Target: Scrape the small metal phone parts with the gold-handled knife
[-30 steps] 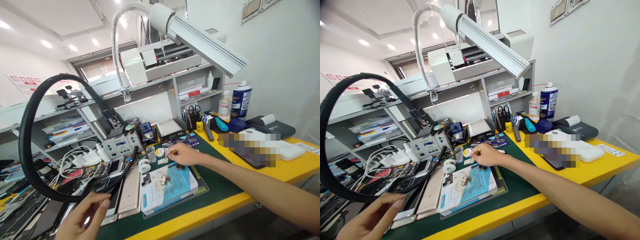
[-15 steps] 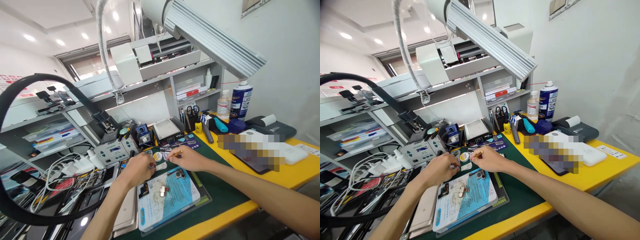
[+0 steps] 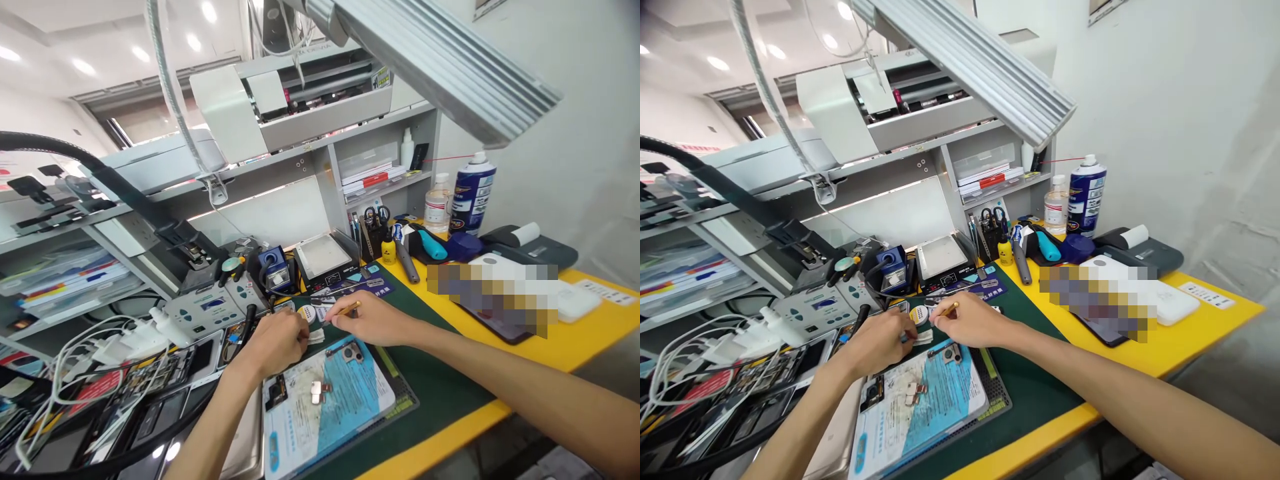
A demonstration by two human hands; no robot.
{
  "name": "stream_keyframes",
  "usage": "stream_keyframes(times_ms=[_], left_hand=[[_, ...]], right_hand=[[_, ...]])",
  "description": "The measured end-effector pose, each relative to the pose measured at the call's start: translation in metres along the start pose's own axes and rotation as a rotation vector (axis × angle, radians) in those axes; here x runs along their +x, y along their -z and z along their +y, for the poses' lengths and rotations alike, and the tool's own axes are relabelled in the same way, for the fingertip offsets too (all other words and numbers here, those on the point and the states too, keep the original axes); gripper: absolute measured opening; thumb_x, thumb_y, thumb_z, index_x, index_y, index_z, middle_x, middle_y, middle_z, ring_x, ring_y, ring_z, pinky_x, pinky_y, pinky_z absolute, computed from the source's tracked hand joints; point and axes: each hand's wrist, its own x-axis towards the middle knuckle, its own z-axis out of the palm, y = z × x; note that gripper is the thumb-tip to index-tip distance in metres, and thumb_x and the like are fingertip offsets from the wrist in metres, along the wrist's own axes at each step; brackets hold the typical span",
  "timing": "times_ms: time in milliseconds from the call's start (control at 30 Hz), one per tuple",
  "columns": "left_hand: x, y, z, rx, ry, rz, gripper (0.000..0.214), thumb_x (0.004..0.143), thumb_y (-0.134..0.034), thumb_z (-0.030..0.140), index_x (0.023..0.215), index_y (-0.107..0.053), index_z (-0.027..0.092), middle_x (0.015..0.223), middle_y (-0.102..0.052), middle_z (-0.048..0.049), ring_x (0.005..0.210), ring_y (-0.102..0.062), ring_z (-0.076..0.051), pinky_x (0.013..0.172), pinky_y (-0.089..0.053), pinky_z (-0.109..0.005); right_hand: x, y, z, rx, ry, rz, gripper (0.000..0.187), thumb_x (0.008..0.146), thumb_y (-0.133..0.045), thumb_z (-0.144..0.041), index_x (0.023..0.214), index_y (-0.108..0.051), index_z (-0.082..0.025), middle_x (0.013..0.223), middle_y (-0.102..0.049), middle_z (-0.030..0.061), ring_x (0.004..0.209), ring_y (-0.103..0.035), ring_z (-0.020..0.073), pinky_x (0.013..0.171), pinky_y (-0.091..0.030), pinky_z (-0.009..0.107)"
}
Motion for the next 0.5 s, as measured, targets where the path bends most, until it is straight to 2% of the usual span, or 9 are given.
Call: stream_keyframes(times_ms=[133, 333, 500], left_hand=[[-0.0026, -0.0026, 0.0002, 0.004, -0.003, 0.017, 0.029, 0.098, -0.06, 0.037, 0.118, -0.063, 0.018, 0.122, -0.065, -0.0085, 0.106, -0.065, -0.021, 0.091, -0.057, -0.043], [-0.0018, -0.0062, -0.0013, 0.001, -0.02, 0.036, 0.028, 0.097, -0.061, 0.037, 0.118, -0.063, 0.017, 0.122, -0.065, -0.0085, 0.107, -0.065, -0.021, 0.092, -0.056, -0.043], [-0.0019, -0.0066, -0.0018, -0.003, -0.02, 0.039, 0.028, 0.098, -0.061, 0.037, 0.118, -0.063, 0.018, 0.121, -0.065, -0.0084, 0.106, -0.065, -0.021, 0.092, -0.057, -0.043]], right_hand=[[0.0003, -0.0024, -0.0001, 0.022, 0.0, -0.009, 0.025, 0.088, -0.058, -0.025, 0.095, -0.081, -0.017, 0.098, -0.079, 0.0077, 0.081, -0.068, 0.0211, 0.066, -0.047, 0.027], [0.0023, -0.0077, 0.0047, 0.036, -0.01, -0.061, 0.026, 0.082, -0.06, -0.019, 0.095, -0.082, -0.017, 0.089, -0.079, 0.0064, 0.066, -0.063, 0.0163, 0.057, -0.043, 0.025], [0.0024, -0.01, 0.0039, 0.037, -0.009, -0.055, 0.026, 0.082, -0.058, -0.018, 0.093, -0.082, -0.016, 0.087, -0.079, 0.0064, 0.067, -0.062, 0.0159, 0.056, -0.043, 0.024]])
